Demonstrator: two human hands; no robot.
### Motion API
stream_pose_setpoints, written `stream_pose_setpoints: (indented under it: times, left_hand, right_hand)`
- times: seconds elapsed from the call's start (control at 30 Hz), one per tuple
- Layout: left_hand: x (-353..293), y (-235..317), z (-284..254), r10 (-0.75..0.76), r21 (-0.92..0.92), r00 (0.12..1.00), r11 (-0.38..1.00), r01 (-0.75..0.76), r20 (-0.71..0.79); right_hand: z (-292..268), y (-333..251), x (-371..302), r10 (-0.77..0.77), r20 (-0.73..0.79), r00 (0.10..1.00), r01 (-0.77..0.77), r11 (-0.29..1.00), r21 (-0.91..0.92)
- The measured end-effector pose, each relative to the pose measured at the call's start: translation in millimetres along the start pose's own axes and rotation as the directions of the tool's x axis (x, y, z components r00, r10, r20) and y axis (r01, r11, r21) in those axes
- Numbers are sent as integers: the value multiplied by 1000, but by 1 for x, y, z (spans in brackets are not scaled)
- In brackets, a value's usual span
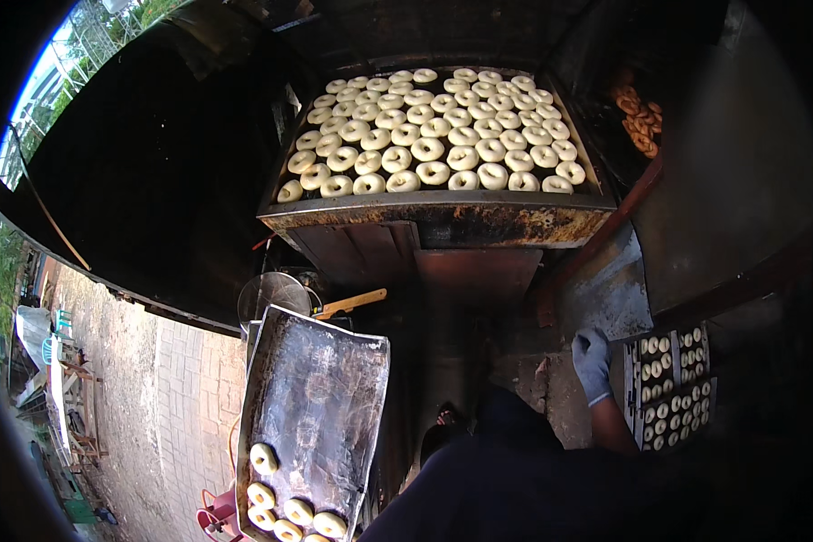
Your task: The person fries donuts in a large deep fryer, using a strainer to remove cooked donuts and place them on a draining rack. They then transfer raw donuts from a tray into the fryer and continue the frying process.
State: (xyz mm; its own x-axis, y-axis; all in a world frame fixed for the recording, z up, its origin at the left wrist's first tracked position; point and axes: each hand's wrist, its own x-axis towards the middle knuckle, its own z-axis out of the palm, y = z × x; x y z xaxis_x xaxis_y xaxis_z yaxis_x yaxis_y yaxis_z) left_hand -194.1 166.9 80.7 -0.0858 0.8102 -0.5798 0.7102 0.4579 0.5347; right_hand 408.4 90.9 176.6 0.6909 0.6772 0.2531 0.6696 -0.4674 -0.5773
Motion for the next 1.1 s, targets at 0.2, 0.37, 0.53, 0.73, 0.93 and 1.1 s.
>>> stream_pose_setpoints:
  times: [0.2,0.37,0.53,0.73,0.93,1.1]
  left_hand:
    - [81,86,103,244,-12,935,968,-249,257]
    - [87,155,154,369,185,885,885,-428,285]
    - [71,111,202,326,590,720,417,-691,613]
    - [52,174,301,235,-50,649,956,-291,724]
    - [-83,259,405,608,106,438,502,-858,662]
    - [-164,320,472,491,303,461,369,-879,739]
  right_hand:
    - [-13,160,-265,510,265,819,-406,839,-362]
    - [-33,256,-474,811,216,543,-587,551,-593]
    - [-51,254,-649,959,-262,-111,-993,-98,61]
    - [-35,244,-697,923,-232,-306,-941,-256,223]
    - [-88,353,-634,962,-272,1,-976,61,211]
    - [-134,522,-587,838,-366,404,-907,418,-44]
